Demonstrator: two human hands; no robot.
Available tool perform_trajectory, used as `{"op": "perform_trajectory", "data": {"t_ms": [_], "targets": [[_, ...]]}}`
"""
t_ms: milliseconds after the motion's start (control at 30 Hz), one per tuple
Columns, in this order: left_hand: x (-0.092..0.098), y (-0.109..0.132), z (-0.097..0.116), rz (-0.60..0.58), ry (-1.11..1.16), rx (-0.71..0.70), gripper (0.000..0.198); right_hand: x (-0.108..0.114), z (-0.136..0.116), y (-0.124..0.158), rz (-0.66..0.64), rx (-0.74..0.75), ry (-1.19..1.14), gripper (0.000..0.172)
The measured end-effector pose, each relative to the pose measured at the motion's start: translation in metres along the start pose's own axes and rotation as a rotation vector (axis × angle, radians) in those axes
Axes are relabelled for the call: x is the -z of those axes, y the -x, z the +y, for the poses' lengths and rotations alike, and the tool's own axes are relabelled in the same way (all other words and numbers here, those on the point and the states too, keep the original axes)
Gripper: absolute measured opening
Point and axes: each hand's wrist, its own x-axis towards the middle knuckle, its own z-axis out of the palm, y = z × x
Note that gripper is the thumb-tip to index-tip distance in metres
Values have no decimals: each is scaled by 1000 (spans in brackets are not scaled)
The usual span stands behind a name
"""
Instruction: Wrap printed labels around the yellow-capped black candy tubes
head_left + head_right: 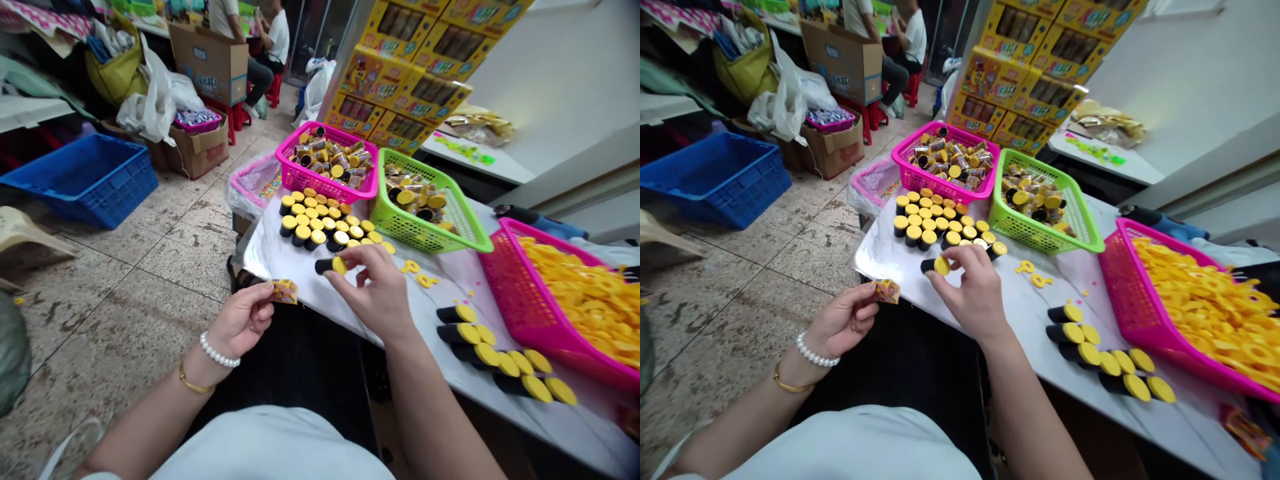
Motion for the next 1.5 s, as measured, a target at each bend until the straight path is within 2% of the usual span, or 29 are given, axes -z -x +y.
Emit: {"op": "perform_trajectory", "data": {"t_ms": [100, 200, 300, 433, 533, 700, 800, 933, 1067, 1133, 1200, 1267, 1333, 1433, 1500], "targets": [[-3, -3, -4, -5, 39, 40, 5, 3, -10, 27, -102, -166, -547, 31], [-8, -4, -9, -67, 35, 66, 8, -4, -14, 40, -148, -309, -736, 40], [-10, -3, -13, -101, 29, 71, 12, -9, -15, 41, -124, -367, -723, 36], [-11, -3, -17, -91, 24, 63, 15, -9, -21, 44, -112, -362, -707, 32], [-12, -3, -20, -88, 14, 54, 17, -10, -26, 50, -131, -337, -701, 31], [-12, -4, -20, -73, 13, 51, 18, -13, -27, 61, -13, -258, -503, 24], [-14, -3, -20, -56, 25, 34, 21, -15, -25, 64, -10, -190, -460, 25], [-15, 2, -24, -20, -106, -115, 28, -17, -23, 65, -58, -175, -633, 26], [-9, 10, -27, 36, -298, -400, 34, -12, -20, 64, 16, -120, -635, 31], [-5, 11, -25, -38, -367, -457, 45, -10, -17, 64, 2, -58, -634, 33], [-2, 10, -23, -178, -443, -368, 51, -9, -16, 66, -68, 5, -608, 32], [-1, 6, -22, -264, -487, -259, 43, -8, -15, 68, -152, 53, -541, 31], [0, 3, -23, -273, -501, -209, 37, -6, -15, 71, -191, 97, -443, 33], [-3, -1, -29, -281, -518, -228, 37, -3, -16, 78, -121, 198, -276, 38], [-7, -2, -34, -278, -574, -307, 34, -2, -14, 82, -38, 237, -204, 39]]}}
